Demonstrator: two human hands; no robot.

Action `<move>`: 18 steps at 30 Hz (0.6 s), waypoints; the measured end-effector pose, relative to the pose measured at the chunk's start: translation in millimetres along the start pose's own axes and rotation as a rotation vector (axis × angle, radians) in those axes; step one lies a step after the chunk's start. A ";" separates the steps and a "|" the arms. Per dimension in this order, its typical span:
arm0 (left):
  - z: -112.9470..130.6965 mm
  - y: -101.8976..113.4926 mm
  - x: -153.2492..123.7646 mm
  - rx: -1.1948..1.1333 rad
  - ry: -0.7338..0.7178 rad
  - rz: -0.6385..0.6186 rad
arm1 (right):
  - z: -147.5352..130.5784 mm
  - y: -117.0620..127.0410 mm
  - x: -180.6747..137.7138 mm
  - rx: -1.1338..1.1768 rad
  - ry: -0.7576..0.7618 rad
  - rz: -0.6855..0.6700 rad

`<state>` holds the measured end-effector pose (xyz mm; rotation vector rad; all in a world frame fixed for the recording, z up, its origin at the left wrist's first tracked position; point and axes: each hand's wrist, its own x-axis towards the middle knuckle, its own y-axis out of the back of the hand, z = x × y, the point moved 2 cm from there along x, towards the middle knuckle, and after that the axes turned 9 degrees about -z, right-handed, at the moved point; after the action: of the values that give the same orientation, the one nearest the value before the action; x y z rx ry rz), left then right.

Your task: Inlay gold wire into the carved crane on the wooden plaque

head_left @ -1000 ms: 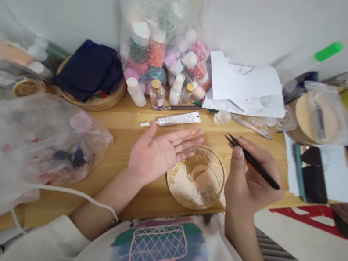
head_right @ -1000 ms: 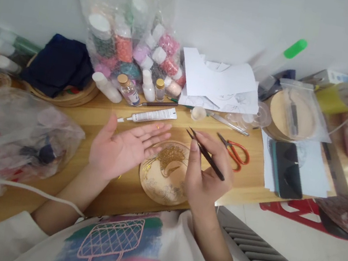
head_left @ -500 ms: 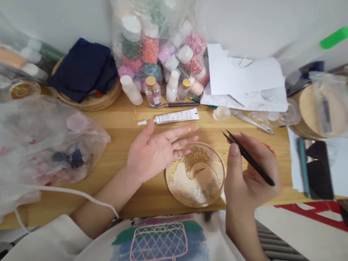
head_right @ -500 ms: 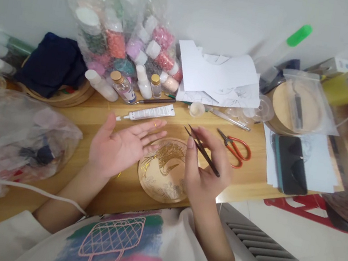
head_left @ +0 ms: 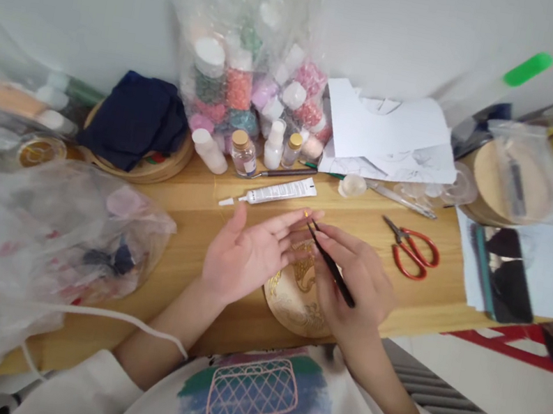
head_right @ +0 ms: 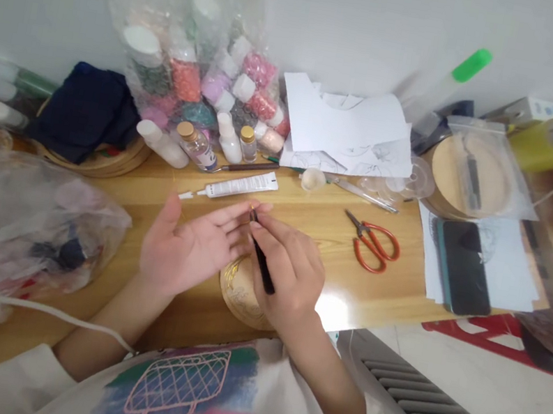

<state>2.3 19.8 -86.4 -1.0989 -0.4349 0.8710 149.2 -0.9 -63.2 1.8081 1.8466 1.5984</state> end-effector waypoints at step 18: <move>-1.4 -0.4 -1.3 -0.020 0.005 -0.013 | 1.0 -2.7 1.0 -0.040 -0.002 0.022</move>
<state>2.6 17.9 -86.5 -1.1149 -0.4472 0.8537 147.8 1.1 -65.0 1.8195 1.7866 1.6285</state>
